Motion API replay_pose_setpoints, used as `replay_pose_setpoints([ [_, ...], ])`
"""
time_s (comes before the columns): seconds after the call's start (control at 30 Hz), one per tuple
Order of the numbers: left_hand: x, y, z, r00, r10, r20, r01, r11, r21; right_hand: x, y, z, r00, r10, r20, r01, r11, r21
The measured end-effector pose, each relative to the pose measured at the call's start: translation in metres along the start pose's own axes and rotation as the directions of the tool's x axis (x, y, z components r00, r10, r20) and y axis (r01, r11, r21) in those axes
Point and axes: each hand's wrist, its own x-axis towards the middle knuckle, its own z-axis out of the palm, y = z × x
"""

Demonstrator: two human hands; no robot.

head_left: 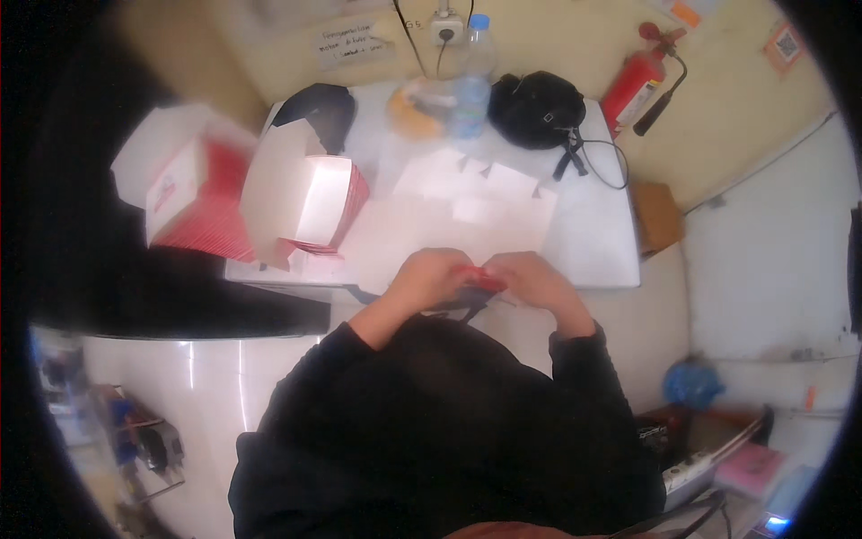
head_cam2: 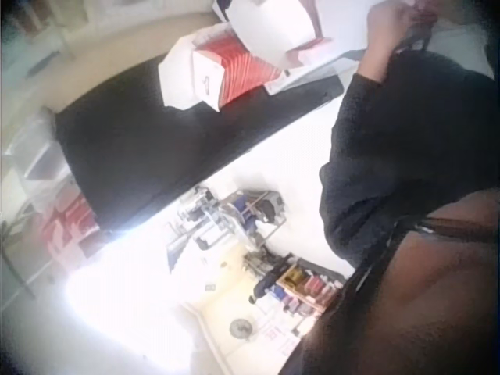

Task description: The person assembles small red and white cardboard boxes by folding the flat pieces into shape. They repeatedly pick up a flat box, fold the sides, and insert a small red card into the box before stacking the finished unit on a growing pile.

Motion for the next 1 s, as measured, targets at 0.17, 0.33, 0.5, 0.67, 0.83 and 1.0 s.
replay_pose_setpoints([
  [0.17, 0.001, -0.032, 0.012, 0.932, -0.360, -0.044, 0.173, 0.549, -0.818, -0.029, -0.002, -0.018, 0.877, -0.082, -0.473, 0.153, 0.982, 0.114],
  [0.33, -0.001, -0.002, 0.015, 0.940, -0.339, -0.035, 0.170, 0.556, -0.813, -0.013, -0.023, 0.014, 0.560, -0.091, -0.824, 0.202, 0.979, 0.030],
  [0.5, -0.009, 0.020, 0.011, 0.967, -0.159, -0.198, -0.027, 0.711, -0.703, -0.010, -0.041, 0.015, 0.671, -0.270, -0.690, 0.131, 0.960, -0.248],
  [0.67, -0.016, 0.026, 0.004, 0.972, -0.140, -0.191, 0.000, 0.806, -0.592, -0.011, -0.036, 0.010, 0.680, -0.303, -0.667, 0.147, 0.948, -0.281],
  [0.83, -0.020, 0.029, -0.012, 0.973, 0.197, -0.122, -0.232, 0.851, -0.471, -0.004, -0.003, -0.016, 0.514, 0.446, -0.733, 0.313, 0.698, 0.644],
  [1.0, -0.015, 0.016, -0.022, 0.915, 0.381, -0.132, -0.403, 0.876, -0.266, -0.014, -0.031, -0.027, 0.549, 0.428, -0.718, 0.506, 0.514, 0.693],
])
